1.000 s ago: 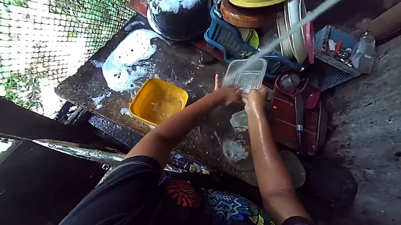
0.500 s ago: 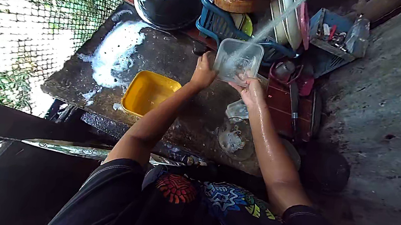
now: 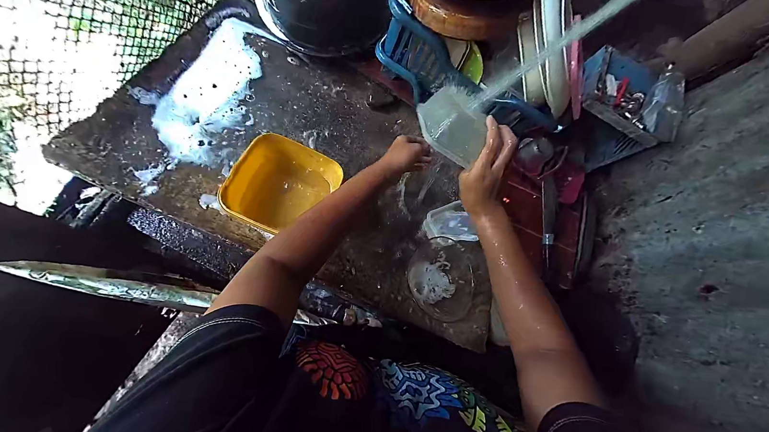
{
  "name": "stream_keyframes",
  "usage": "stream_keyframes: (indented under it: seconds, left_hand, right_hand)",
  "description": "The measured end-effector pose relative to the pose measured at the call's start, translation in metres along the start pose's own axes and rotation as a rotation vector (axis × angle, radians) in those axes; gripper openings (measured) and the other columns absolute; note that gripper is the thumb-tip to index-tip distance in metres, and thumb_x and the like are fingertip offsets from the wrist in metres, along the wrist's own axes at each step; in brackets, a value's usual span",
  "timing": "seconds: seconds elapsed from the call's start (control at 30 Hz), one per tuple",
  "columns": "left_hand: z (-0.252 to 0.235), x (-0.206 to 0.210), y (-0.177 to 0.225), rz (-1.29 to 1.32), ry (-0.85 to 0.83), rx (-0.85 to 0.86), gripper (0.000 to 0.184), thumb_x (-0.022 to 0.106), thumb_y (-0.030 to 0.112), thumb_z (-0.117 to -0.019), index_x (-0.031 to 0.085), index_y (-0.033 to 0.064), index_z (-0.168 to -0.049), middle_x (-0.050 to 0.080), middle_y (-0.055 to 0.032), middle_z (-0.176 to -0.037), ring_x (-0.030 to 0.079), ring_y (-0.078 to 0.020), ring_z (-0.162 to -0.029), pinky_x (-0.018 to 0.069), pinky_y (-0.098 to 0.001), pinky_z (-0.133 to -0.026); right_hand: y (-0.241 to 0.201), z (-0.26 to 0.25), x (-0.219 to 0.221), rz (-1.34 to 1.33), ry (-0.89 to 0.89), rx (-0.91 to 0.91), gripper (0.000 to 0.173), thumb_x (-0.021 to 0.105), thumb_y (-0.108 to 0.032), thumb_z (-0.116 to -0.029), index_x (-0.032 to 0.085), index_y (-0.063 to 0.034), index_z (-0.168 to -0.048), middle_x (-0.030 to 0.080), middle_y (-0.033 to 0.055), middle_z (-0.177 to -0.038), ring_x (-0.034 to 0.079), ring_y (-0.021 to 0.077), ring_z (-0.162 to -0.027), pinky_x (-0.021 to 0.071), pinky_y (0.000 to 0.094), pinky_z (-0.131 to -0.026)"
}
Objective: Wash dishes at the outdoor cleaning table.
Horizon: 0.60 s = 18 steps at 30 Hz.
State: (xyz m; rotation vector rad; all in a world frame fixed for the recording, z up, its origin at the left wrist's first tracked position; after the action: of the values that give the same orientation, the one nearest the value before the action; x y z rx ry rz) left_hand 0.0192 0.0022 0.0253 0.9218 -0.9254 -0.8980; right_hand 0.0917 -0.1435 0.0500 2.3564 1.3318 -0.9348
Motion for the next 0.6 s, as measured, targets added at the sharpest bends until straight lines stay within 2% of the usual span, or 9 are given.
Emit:
stream_keyframes:
  seconds: [0.07, 0.13, 0.23, 0.33, 0.43, 0.5, 0.53, 0.6]
  left_hand:
    - [-0.013, -0.008, 0.010, -0.117, 0.082, 0.082, 0.035, 0.049, 0.010, -0.1058, 0.055, -0.0054, -0.137, 0.063, -0.0220, -0.129, 0.063, -0.0261, -0.114, 0.0507, -0.0427, -0.099]
    - [-0.032, -0.021, 0.025, -0.332, 0.192, 0.247, 0.044, 0.059, 0.011, -0.0999, 0.053, -0.0028, -0.141, 0.062, -0.0237, -0.136, 0.061, -0.0339, -0.125, 0.0484, -0.0507, -0.107]
    - [-0.043, -0.031, 0.076, -0.629, 0.347, 0.539, 0.057, 0.067, 0.006, -0.0913, 0.050, -0.0041, -0.145, 0.050, -0.0288, -0.147, 0.050, -0.0407, -0.137, 0.0426, -0.0505, -0.114]
    - [-0.062, -0.031, 0.131, -0.874, 0.406, 0.743, 0.064, 0.070, 0.009, -0.0878, 0.050, 0.0008, -0.148, 0.043, -0.0257, -0.154, 0.041, -0.0421, -0.143, 0.0379, -0.0531, -0.115]
    - [-0.089, -0.027, 0.172, -1.110, 0.342, 0.782, 0.067, 0.067, 0.015, -0.0943, 0.042, 0.0096, -0.156, 0.032, -0.0230, -0.163, 0.032, -0.0419, -0.150, 0.0325, -0.0581, -0.117]
    - [-0.105, -0.027, 0.188, -1.209, 0.283, 0.744, 0.079, 0.070, 0.011, -0.0911, 0.034, 0.0168, -0.161, 0.024, -0.0214, -0.167, 0.027, -0.0421, -0.153, 0.0301, -0.0611, -0.118]
    - [-0.112, -0.027, 0.193, -1.247, 0.267, 0.728, 0.080, 0.069, 0.011, -0.0909, 0.033, 0.0187, -0.162, 0.025, -0.0211, -0.167, 0.027, -0.0428, -0.152, 0.0308, -0.0627, -0.117]
    - [-0.123, -0.026, 0.200, -1.299, 0.249, 0.665, 0.070, 0.062, 0.011, -0.0970, 0.035, 0.0195, -0.161, 0.033, -0.0200, -0.164, 0.032, -0.0438, -0.150, 0.0337, -0.0657, -0.113]
  right_hand:
    - [0.019, -0.010, 0.004, 0.063, -0.017, -0.024, 0.056, 0.061, 0.009, -0.0846, 0.050, 0.0125, -0.140, 0.052, 0.0376, -0.136, 0.055, 0.0483, -0.127, 0.0462, 0.0492, -0.109]
    - [0.035, -0.026, 0.006, 0.112, 0.044, -0.058, 0.050, 0.061, 0.007, -0.0844, 0.053, 0.0135, -0.134, 0.053, 0.0377, -0.135, 0.054, 0.0481, -0.128, 0.0454, 0.0479, -0.110]
    - [0.043, -0.047, 0.006, 0.184, 0.100, -0.091, 0.046, 0.057, 0.008, -0.0868, 0.052, 0.0157, -0.132, 0.050, 0.0411, -0.134, 0.053, 0.0517, -0.127, 0.0438, 0.0499, -0.109]
    - [0.041, -0.064, 0.016, 0.210, 0.179, -0.098, 0.043, 0.058, 0.007, -0.0860, 0.053, 0.0202, -0.127, 0.052, 0.0439, -0.128, 0.054, 0.0538, -0.122, 0.0450, 0.0513, -0.107]
    - [0.043, -0.073, 0.029, 0.243, 0.253, -0.064, 0.045, 0.059, 0.006, -0.0850, 0.052, 0.0231, -0.126, 0.050, 0.0455, -0.129, 0.054, 0.0553, -0.122, 0.0463, 0.0499, -0.106]
    - [0.041, -0.078, 0.036, 0.228, 0.265, 0.028, 0.053, 0.061, 0.003, -0.0845, 0.050, 0.0212, -0.133, 0.045, 0.0455, -0.137, 0.052, 0.0549, -0.125, 0.0463, 0.0476, -0.107]
    - [0.040, -0.079, 0.039, 0.199, 0.316, 0.042, 0.053, 0.060, 0.003, -0.0860, 0.048, 0.0210, -0.134, 0.044, 0.0452, -0.137, 0.051, 0.0538, -0.126, 0.0451, 0.0464, -0.108]
    - [0.040, -0.078, 0.045, 0.131, 0.427, 0.023, 0.053, 0.058, 0.003, -0.0867, 0.044, 0.0216, -0.134, 0.041, 0.0436, -0.137, 0.047, 0.0499, -0.129, 0.0406, 0.0446, -0.112]
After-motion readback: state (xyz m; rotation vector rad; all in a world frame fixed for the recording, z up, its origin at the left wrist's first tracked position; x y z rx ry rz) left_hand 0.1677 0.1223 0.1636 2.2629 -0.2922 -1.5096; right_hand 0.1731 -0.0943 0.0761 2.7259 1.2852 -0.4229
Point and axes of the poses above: each hand's wrist, its own z-axis away from the middle knuckle, its own x-axis out of the palm, y = z × x, the point moved 3 cm from there along -z, towards the middle knuckle
